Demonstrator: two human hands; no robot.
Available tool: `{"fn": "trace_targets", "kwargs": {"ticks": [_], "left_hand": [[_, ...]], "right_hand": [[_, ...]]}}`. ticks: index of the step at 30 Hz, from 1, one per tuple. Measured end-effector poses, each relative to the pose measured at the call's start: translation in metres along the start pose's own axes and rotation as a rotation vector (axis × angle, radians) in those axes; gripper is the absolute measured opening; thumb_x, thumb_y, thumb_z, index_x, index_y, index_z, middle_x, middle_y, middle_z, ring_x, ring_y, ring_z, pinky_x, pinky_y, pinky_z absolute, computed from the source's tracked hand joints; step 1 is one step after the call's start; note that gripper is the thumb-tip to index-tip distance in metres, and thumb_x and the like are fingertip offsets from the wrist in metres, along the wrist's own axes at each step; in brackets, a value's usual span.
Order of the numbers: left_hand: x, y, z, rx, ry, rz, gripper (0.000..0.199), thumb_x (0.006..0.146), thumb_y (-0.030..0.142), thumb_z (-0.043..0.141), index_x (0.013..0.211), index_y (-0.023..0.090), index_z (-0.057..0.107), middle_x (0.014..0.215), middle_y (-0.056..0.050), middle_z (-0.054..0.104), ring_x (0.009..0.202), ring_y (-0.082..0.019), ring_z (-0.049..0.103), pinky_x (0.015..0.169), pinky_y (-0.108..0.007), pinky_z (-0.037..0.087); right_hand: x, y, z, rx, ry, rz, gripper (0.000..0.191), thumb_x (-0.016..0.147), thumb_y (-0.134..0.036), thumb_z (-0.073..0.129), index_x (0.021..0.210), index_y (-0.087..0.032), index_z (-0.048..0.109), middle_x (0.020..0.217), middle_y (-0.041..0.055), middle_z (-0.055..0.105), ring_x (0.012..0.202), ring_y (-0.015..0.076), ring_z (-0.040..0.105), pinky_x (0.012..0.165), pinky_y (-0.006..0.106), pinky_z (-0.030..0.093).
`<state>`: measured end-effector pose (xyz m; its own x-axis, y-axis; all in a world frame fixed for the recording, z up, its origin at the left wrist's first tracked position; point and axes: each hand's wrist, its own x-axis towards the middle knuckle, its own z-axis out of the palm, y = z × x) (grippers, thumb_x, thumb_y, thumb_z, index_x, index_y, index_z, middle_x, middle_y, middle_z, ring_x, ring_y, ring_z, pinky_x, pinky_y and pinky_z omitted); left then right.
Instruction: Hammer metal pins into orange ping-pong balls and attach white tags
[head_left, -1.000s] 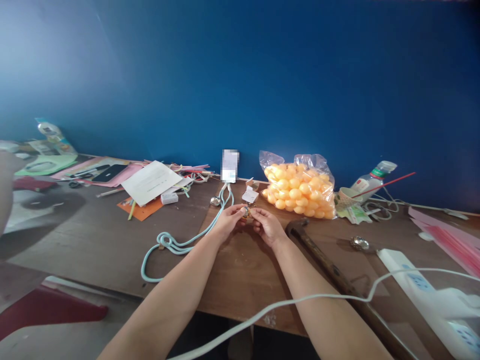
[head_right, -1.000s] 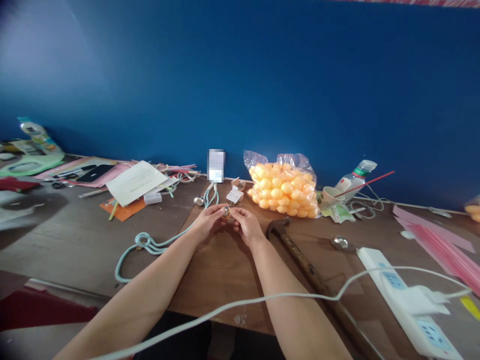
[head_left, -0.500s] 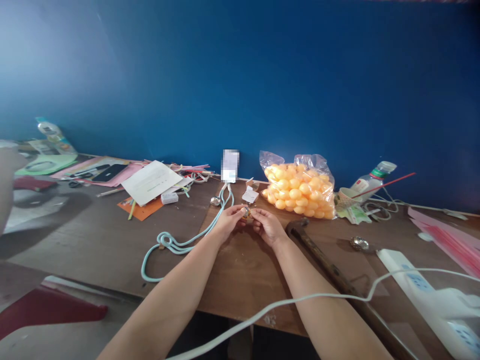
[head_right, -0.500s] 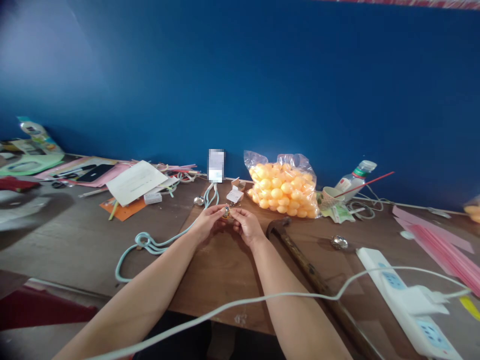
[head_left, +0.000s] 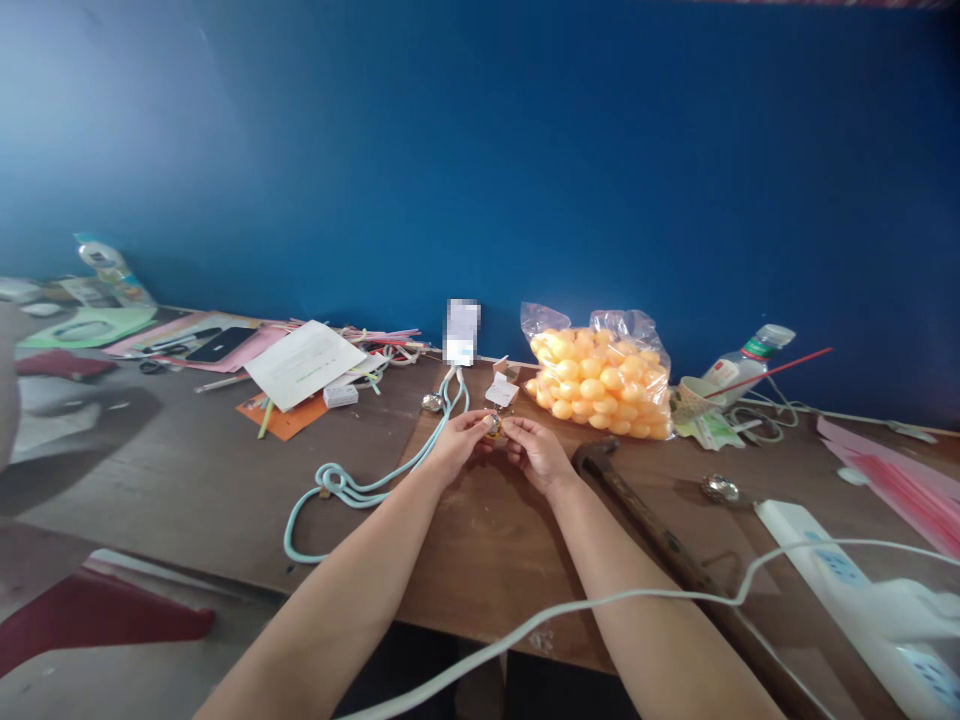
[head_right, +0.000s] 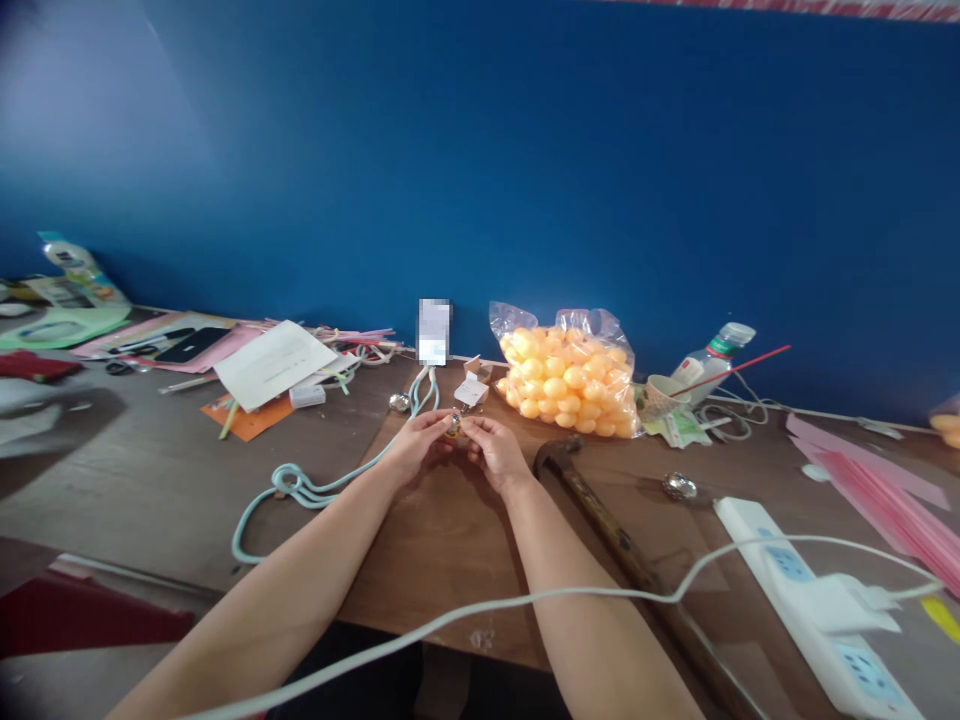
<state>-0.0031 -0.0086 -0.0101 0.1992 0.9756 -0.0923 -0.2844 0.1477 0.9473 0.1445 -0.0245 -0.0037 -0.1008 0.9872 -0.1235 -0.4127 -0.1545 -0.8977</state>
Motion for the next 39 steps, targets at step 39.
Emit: {"fn": "trace_targets", "kwargs": {"ticks": [39], "left_hand": [[-0.0005, 0.0010, 0.0017, 0.095, 0.030, 0.035, 0.047, 0.069, 0.039, 0.077, 0.105, 0.011, 0.069, 0.084, -0.008, 0.070, 0.058, -0.009, 0.059, 0.058, -0.023, 0.050]], "right_hand": [[-0.0016, -0.0024, -0.0007, -0.050, -0.009, 0.016, 0.032, 0.056, -0.035, 0.086, 0.073, -0.017, 0.067, 0.061, -0.0048, 0.053, 0.052, 0.0057, 0.040, 0.052, 0.022, 0.043]]}}
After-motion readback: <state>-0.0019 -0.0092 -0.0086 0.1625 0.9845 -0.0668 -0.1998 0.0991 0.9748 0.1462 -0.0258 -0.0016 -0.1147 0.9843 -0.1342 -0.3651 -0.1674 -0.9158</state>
